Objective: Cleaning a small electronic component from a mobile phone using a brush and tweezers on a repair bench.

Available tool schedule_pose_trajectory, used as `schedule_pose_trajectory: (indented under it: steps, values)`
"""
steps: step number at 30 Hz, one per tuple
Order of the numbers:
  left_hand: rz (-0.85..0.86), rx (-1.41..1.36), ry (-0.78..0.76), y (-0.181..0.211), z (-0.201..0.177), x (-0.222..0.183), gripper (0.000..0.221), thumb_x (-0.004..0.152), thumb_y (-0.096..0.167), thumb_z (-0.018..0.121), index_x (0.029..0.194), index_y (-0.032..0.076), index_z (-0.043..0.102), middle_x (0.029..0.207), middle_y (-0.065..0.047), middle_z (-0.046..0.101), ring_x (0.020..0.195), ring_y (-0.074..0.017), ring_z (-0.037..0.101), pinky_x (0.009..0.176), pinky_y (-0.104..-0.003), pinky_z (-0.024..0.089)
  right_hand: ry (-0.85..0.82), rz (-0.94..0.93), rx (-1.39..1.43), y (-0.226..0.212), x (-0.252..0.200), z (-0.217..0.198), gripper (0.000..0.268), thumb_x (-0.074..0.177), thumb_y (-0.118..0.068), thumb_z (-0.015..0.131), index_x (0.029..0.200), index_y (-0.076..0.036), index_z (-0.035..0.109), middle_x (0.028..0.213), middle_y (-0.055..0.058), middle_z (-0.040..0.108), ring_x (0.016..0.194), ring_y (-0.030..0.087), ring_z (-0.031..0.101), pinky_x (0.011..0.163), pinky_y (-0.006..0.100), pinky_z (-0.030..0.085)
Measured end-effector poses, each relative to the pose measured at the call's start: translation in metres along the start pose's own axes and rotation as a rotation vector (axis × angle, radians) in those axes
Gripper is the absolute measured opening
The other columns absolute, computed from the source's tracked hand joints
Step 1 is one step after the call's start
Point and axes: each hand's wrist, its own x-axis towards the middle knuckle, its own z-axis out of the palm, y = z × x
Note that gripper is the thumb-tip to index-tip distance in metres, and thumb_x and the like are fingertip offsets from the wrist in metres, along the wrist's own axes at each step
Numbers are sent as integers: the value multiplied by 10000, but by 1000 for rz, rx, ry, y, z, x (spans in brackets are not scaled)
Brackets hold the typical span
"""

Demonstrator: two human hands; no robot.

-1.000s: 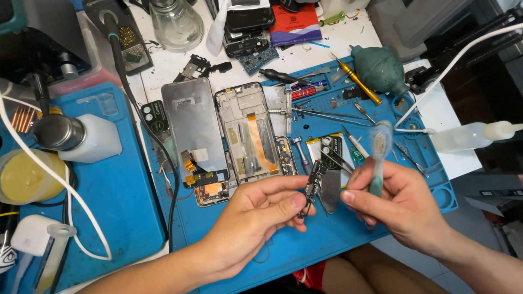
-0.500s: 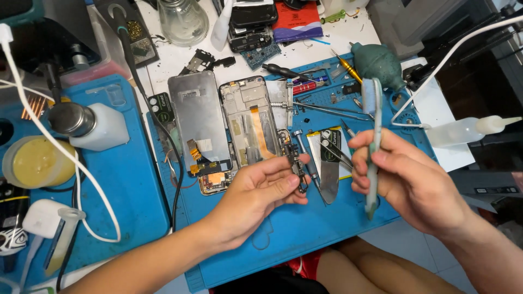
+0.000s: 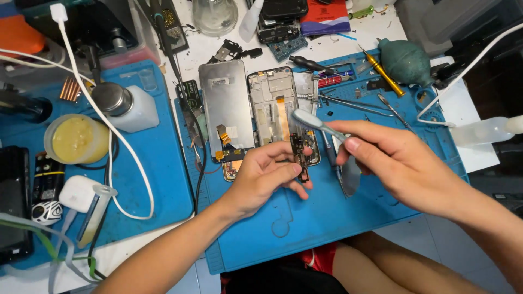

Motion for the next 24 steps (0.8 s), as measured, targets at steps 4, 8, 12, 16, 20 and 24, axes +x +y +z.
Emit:
schedule_pose_trajectory:
  steps: [4,8,12,16,20,24]
  values:
    - [-55,-242,-64,6,-9,-5,327,980,-36,621,1290,-123,566,1151,-246,651,824,-338,717,641,-398,672,227,-335,-197,23,-23,17,322,1020,-130,509,1271,-19,676,998,82,765,824,187,683,733,320,544]
    - [-110,-386,-173,12,-8,-8,553,996,-15,607,1521,-111,460,922,-159,646,818,-265,684,653,-333,630,309,-474,-227,38,-35,23,285,1015,-46,527,1248,52,658,939,130,731,776,206,666,681,295,502]
    - [-123,-419,-213,15,-7,-10,608,992,-31,603,1568,-83,417,977,-150,636,800,-249,674,693,-339,632,231,-540,-208,27,-32,26,335,1010,-55,499,1301,21,647,1041,127,777,874,213,740,762,300,595]
    - [-136,-512,-215,22,-6,-11,730,973,-64,619,1641,-2,333,959,-163,648,760,-239,673,677,-349,645,263,-620,-267,20,-25,27,325,1012,-21,509,1306,6,645,1016,126,760,845,194,745,794,288,570]
    - [-143,-583,-194,23,-11,-11,754,963,-77,618,1653,18,328,956,-167,630,756,-250,651,669,-369,636,313,-677,-282,21,-19,28,266,1000,1,535,1224,15,677,970,132,733,789,220,704,751,300,538]
    - [-120,-590,-186,23,-14,-9,738,977,-93,593,1657,14,325,964,-165,633,773,-255,664,694,-378,651,350,-725,-303,23,-13,30,240,982,65,537,1172,40,681,998,166,744,820,243,719,776,300,552]
